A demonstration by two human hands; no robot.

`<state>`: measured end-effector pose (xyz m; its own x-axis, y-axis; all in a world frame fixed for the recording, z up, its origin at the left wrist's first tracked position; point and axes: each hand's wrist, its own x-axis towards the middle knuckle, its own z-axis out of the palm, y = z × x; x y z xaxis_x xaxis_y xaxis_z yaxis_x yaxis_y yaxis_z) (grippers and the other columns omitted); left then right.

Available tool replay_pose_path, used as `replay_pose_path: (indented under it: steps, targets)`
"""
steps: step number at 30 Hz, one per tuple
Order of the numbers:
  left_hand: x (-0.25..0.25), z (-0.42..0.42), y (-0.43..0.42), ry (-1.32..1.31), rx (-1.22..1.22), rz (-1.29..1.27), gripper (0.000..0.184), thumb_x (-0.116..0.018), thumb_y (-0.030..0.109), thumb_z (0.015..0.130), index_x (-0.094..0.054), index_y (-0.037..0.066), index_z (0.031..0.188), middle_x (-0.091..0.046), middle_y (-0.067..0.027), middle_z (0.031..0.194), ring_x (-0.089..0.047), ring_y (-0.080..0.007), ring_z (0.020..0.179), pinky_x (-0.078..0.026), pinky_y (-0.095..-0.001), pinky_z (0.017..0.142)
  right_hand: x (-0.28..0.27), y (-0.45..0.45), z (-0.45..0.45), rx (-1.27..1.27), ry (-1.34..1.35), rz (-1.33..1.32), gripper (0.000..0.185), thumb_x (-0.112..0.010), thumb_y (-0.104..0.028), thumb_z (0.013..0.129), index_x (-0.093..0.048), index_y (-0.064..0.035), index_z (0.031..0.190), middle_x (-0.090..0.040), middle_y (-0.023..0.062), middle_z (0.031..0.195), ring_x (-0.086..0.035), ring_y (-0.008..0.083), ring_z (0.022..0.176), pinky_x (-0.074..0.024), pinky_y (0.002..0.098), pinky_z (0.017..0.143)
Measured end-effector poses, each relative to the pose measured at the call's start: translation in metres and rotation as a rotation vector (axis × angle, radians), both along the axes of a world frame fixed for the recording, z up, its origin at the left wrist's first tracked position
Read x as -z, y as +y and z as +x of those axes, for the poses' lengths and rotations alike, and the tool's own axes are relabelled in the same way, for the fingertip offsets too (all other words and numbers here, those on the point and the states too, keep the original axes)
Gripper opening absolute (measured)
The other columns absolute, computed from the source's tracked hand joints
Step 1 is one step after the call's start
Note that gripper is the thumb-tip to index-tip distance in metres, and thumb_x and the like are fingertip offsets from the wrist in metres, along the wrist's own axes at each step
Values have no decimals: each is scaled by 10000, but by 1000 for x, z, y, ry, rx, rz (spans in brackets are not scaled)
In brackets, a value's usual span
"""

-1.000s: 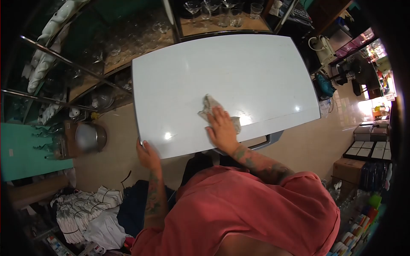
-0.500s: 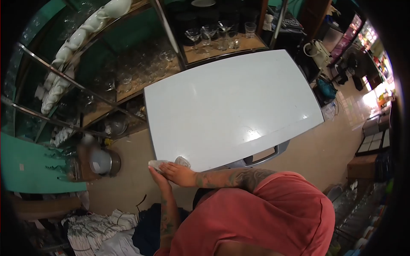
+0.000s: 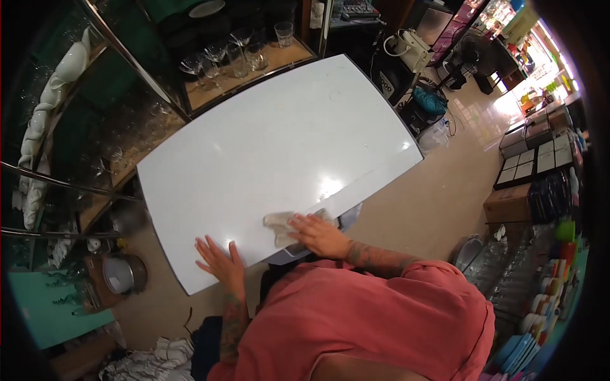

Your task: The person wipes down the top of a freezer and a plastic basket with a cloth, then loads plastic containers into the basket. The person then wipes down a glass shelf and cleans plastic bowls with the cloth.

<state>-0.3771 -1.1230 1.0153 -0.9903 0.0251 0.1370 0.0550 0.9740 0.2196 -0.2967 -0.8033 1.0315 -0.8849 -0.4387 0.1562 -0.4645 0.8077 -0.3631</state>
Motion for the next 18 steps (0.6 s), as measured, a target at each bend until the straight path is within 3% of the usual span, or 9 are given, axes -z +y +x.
replay_pose_path:
  steps: [4,7,11,13,15,17,18]
  targets:
    - [-4,2,77,-23,100,46,801,-582,441,1012,-268,12,1611,-167,-247,1702,-140,-399,1586,-70,-671,1209,5,96,21,298,-39,-49,530,-610,-162,956,-535,-111,1478,-399,164,1613,-355,380,1507,-311,565,1210]
    - [1,3,110,27,46,36,794,-585,431,1008,-273,19,1611,-178,-250,1698,-151,-408,1582,-81,-668,1208,13,180,30,504,43,-9,552,-632,-136,928,-543,-108,1472,-402,185,1609,-355,405,1502,-289,589,1211]
    - [-4,-1,118,31,-21,46,774,-636,428,959,-379,-3,1549,-269,-265,1657,-229,-431,1549,-148,-683,1193,32,290,43,712,153,-23,554,-585,-52,923,-553,-83,1475,-442,203,1585,-387,410,1484,-323,533,1208]
    - [1,-4,115,59,-34,69,765,-662,458,931,-442,10,1511,-340,-277,1620,-286,-440,1526,-184,-686,1185,42,344,39,731,232,42,531,-570,-57,949,-551,-63,1480,-468,222,1563,-401,415,1472,-351,511,1190]
    - [3,-3,115,94,-63,104,742,-673,441,928,-460,24,1504,-355,-263,1618,-301,-426,1522,-194,-683,1186,40,375,22,843,112,-119,518,-554,-98,992,-525,-67,1508,-432,227,1588,-429,408,1447,-376,454,1173]
    - [6,7,118,131,-129,129,726,-671,422,934,-460,31,1507,-361,-246,1622,-309,-414,1522,-192,-679,1191,55,402,1,888,46,-272,506,-547,-143,1007,-522,-45,1503,-457,237,1566,-440,409,1431,-376,464,1169]
    - [10,17,124,141,-179,146,713,-659,416,944,-456,33,1511,-344,-238,1634,-292,-400,1533,-187,-671,1197,57,399,-6,822,102,-134,497,-532,-141,1009,-531,-48,1498,-456,256,1561,-428,416,1446,-365,465,1179]
